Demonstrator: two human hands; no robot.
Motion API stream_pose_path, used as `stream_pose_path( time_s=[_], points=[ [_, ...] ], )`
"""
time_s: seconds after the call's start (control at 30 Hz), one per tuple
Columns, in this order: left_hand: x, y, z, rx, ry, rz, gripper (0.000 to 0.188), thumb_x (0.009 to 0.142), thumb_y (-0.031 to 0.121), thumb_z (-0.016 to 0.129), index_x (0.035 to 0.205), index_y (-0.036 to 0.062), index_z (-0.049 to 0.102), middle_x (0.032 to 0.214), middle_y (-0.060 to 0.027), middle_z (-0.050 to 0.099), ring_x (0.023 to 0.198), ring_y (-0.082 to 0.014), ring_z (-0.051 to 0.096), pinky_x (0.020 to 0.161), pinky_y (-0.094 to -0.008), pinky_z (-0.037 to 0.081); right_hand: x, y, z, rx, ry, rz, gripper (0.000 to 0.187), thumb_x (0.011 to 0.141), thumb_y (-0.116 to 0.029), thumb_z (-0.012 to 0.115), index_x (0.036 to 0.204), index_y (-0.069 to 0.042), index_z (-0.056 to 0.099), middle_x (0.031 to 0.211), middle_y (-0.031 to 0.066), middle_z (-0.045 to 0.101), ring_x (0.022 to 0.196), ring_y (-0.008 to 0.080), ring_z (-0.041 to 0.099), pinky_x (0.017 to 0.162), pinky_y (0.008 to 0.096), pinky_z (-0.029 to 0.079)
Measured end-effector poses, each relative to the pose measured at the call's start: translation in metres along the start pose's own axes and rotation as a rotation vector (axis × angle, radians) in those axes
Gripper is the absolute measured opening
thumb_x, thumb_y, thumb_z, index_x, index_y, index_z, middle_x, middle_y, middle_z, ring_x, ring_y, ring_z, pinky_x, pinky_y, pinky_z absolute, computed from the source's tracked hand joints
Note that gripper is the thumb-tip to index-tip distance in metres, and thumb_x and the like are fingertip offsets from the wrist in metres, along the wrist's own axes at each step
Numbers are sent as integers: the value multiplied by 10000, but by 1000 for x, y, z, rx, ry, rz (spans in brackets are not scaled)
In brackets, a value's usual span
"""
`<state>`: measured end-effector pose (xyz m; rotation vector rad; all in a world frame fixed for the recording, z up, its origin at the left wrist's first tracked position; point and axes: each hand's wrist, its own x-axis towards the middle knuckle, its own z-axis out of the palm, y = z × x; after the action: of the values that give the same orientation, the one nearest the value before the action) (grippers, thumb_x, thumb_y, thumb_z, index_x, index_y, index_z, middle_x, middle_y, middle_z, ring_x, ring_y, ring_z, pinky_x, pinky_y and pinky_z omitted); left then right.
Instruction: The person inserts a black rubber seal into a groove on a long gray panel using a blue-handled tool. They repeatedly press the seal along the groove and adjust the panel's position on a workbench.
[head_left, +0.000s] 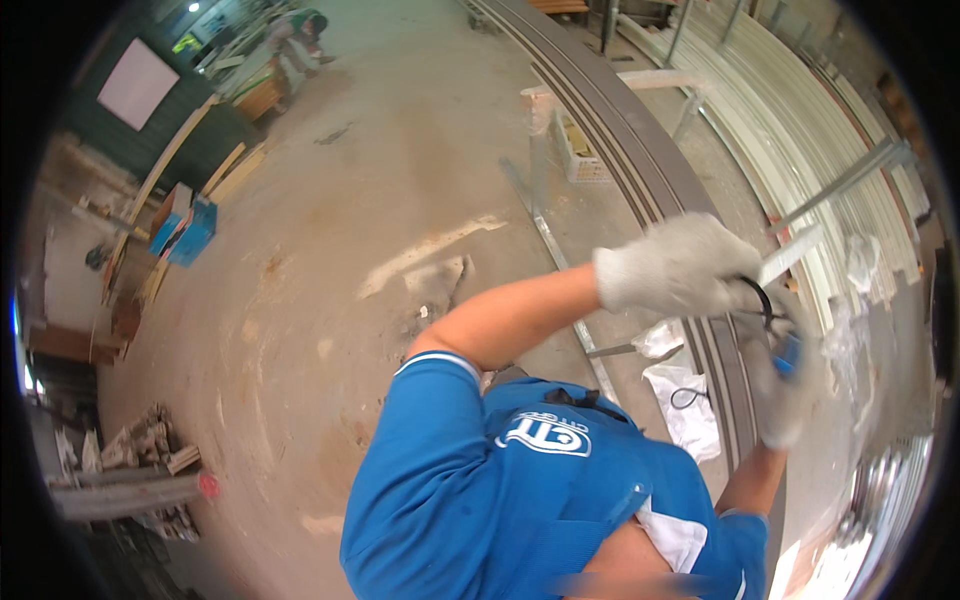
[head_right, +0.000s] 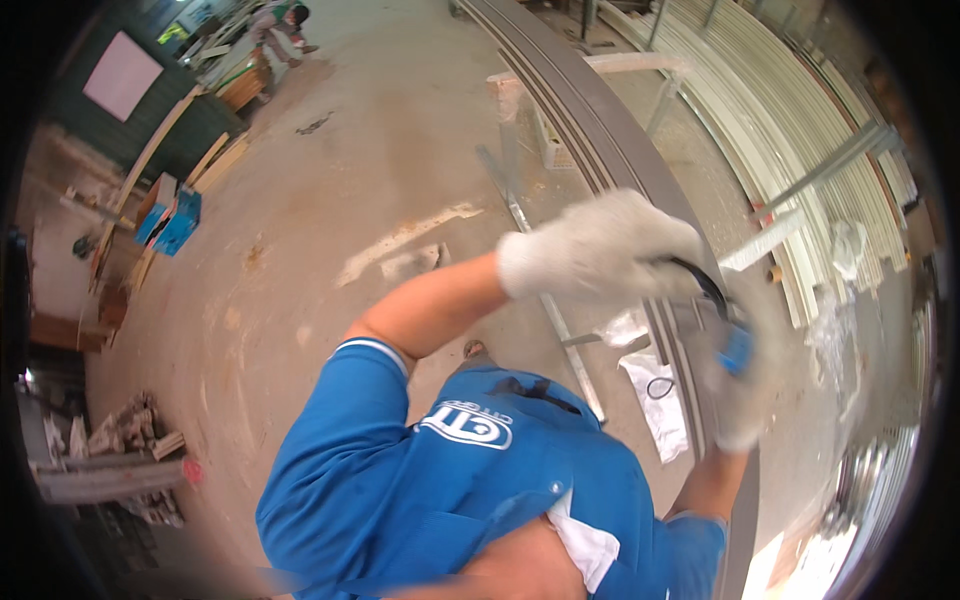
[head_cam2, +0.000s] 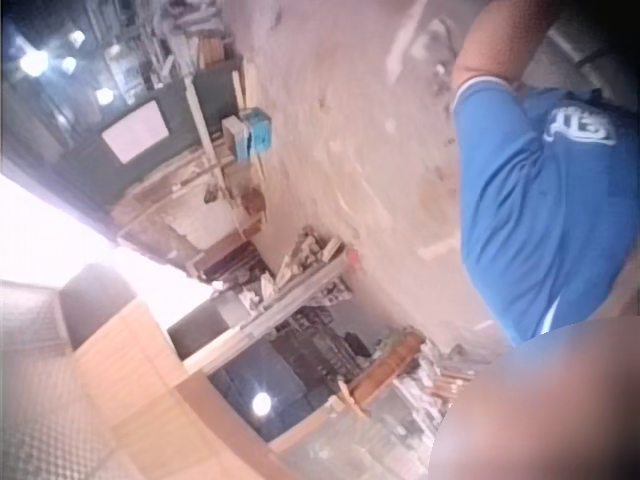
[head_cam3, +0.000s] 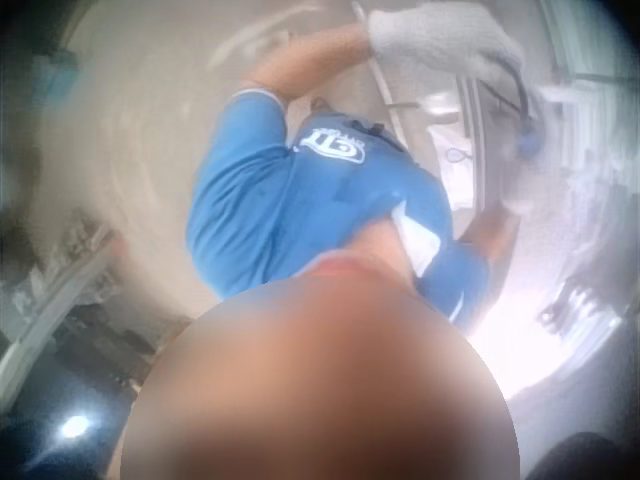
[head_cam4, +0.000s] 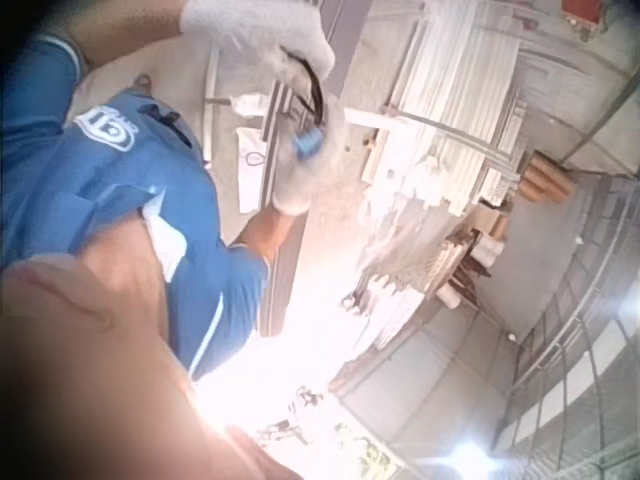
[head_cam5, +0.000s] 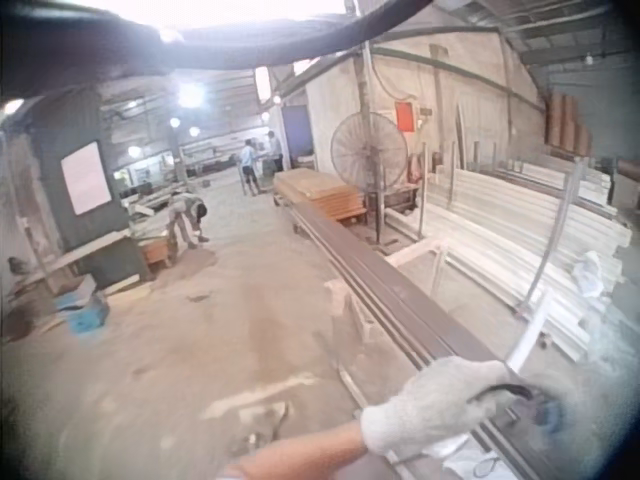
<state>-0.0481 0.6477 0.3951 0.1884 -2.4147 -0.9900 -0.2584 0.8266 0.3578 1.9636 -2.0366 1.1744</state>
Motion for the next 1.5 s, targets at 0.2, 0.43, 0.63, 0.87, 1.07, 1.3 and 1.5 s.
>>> stream_pose_path(
  time_s=[0.2, 0.43, 0.63, 0.87, 1.07, 1.3, 1.5],
  points=[
    [-98, -73, -132, -263, -19, -389, 270, 946, 159, 698, 1173, 15, 729, 795, 5, 626, 697, -64, 514, 625, -252, 454, 107, -67, 77, 6, -18, -117, 323, 873, 23, 710, 1188, -45, 697, 975, 135, 754, 889, 195, 739, 784, 308, 550],
    [-197, -155, -257, -379, 87, -750, 248, 961, 213, 686, 1076, 2, 744, 710, 28, 555, 573, -61, 467, 517, -240, 396, 192, -46, 122, -31, -112, 29, 250, 946, -140, 761, 1168, -44, 698, 927, 153, 743, 792, 189, 712, 732, 315, 541],
    [-212, -233, -314, -400, 13, -848, 316, 936, 289, 740, 1071, 3, 742, 676, 29, 539, 559, -62, 471, 504, -235, 398, 243, -8, 175, -117, -123, 63, 248, 980, -160, 723, 1180, -17, 688, 899, 113, 733, 827, 155, 699, 753, 302, 531],
    [-187, -358, -399, -439, -53, -914, 385, 938, 367, 740, 1078, 9, 742, 657, 26, 551, 560, -81, 518, 500, -242, 400, 330, 59, 217, -328, 98, 170, 296, 987, -200, 712, 1224, -27, 684, 908, 131, 696, 774, 171, 626, 759, 310, 505],
    [-181, -447, -463, -484, 3, -873, 386, 962, 318, 685, 1109, -35, 738, 738, -33, 668, 702, -149, 633, 654, -283, 496, 399, 102, 259, -465, 70, 326, 302, 996, -221, 700, 1236, -39, 677, 903, 185, 695, 793, 218, 684, 746, 336, 509],
    [-139, -548, -530, 450, -161, -678, 231, 759, 81, 780, 990, 88, 764, 897, -78, 746, 841, -260, 673, 765, -386, 517, 440, 67, 312, -350, -1, 437, 222, 997, -150, 690, 1179, -23, 688, 901, 87, 733, 820, 132, 672, 795, 293, 517],
    [-106, -642, -609, 728, 4, -558, 118, 848, 85, 720, 962, 69, 692, 912, -73, 748, 903, -335, 674, 781, -433, 515, 459, -4, 374, -451, -115, 670, 232, 970, -131, 721, 1161, -6, 677, 923, 89, 707, 848, 153, 640, 820, 318, 510]
  ],
)
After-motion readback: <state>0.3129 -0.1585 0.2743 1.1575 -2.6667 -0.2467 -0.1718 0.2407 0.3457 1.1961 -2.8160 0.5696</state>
